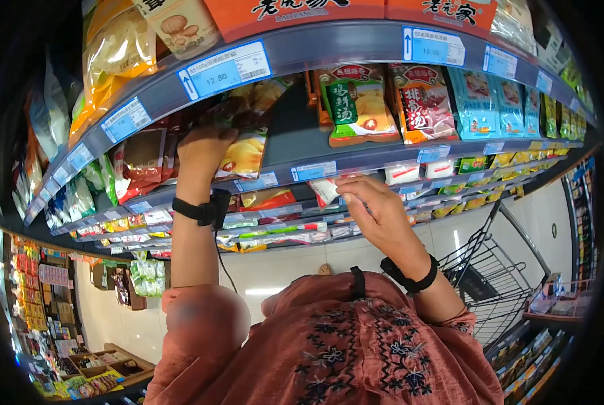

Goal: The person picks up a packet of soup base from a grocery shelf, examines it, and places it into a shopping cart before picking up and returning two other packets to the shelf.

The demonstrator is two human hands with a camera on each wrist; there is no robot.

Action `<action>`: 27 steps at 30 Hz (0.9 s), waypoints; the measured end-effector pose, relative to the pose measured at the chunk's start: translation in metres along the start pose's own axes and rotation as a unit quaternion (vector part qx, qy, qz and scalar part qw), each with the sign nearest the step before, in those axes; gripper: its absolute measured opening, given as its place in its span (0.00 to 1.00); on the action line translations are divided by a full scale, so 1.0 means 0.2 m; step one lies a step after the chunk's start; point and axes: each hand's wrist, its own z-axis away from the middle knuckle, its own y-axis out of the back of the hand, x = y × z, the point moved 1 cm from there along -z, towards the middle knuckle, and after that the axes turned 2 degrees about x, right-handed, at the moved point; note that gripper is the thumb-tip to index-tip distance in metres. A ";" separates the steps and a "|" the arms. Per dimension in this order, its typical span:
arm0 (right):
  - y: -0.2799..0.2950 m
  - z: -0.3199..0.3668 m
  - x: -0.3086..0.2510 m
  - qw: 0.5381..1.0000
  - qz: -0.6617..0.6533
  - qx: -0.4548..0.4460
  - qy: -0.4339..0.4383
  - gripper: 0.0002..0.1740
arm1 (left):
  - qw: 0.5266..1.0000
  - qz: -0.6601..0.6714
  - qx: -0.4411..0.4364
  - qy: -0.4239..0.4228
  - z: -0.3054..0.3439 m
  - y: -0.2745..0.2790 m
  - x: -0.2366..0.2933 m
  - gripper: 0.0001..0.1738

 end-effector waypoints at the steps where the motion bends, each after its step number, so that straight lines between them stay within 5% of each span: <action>1: -0.01 0.00 -0.01 1.000 0.000 -0.001 -0.007 0.08 | 1.000 -0.015 -0.004 -0.020 -0.01 -0.01 0.00 0.25; 15: -0.11 0.07 -0.02 1.000 0.012 0.012 -0.001 0.07 | 0.967 -0.189 0.115 -0.125 -0.05 -0.12 -0.11 0.12; 21: -0.04 0.07 -0.02 0.998 -0.031 -0.027 -0.052 0.09 | 0.966 -0.093 0.223 -0.088 0.08 0.07 0.02 0.14; 27: -0.01 0.06 0.08 0.942 -0.288 -0.061 -0.161 0.17 | 0.981 -0.050 0.168 -0.089 0.22 0.23 0.18 0.19</action>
